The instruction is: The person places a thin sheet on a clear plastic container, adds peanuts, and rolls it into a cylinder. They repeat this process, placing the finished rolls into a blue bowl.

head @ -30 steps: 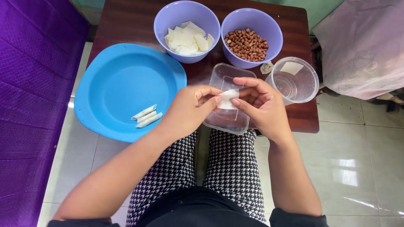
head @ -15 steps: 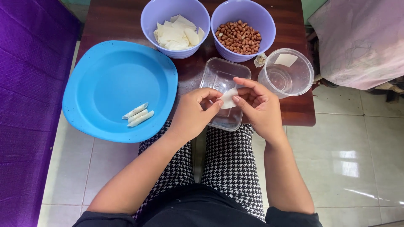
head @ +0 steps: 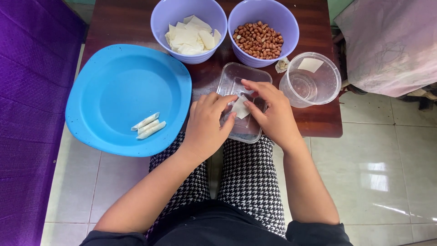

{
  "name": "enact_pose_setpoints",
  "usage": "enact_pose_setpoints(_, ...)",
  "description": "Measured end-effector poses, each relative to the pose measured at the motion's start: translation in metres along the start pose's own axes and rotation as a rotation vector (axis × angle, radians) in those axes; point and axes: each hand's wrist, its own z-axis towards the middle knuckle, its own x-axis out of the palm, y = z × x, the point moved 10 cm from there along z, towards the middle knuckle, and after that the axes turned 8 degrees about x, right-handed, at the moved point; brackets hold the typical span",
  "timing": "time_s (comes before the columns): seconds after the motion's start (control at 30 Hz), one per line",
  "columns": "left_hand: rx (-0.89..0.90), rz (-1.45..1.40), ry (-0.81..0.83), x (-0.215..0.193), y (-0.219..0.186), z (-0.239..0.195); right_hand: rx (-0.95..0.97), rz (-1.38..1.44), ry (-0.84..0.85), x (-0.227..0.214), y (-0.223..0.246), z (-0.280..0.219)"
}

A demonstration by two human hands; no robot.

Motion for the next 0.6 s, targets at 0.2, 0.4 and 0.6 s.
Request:
enact_pose_setpoints(0.2, 0.007, -0.029, 0.207, 0.005, -0.011, -0.001, -0.06, -0.193, -0.029, 0.0, -0.01, -0.01)
enact_pose_setpoints(0.4, 0.051, 0.191, 0.321, 0.035, -0.004, -0.011, -0.11, -0.311, -0.045, 0.001, 0.001, -0.019)
enact_pose_setpoints(0.6, 0.012, 0.021, 0.181, 0.024, -0.007, -0.011, -0.102, -0.455, -0.279, 0.001, 0.013, -0.036)
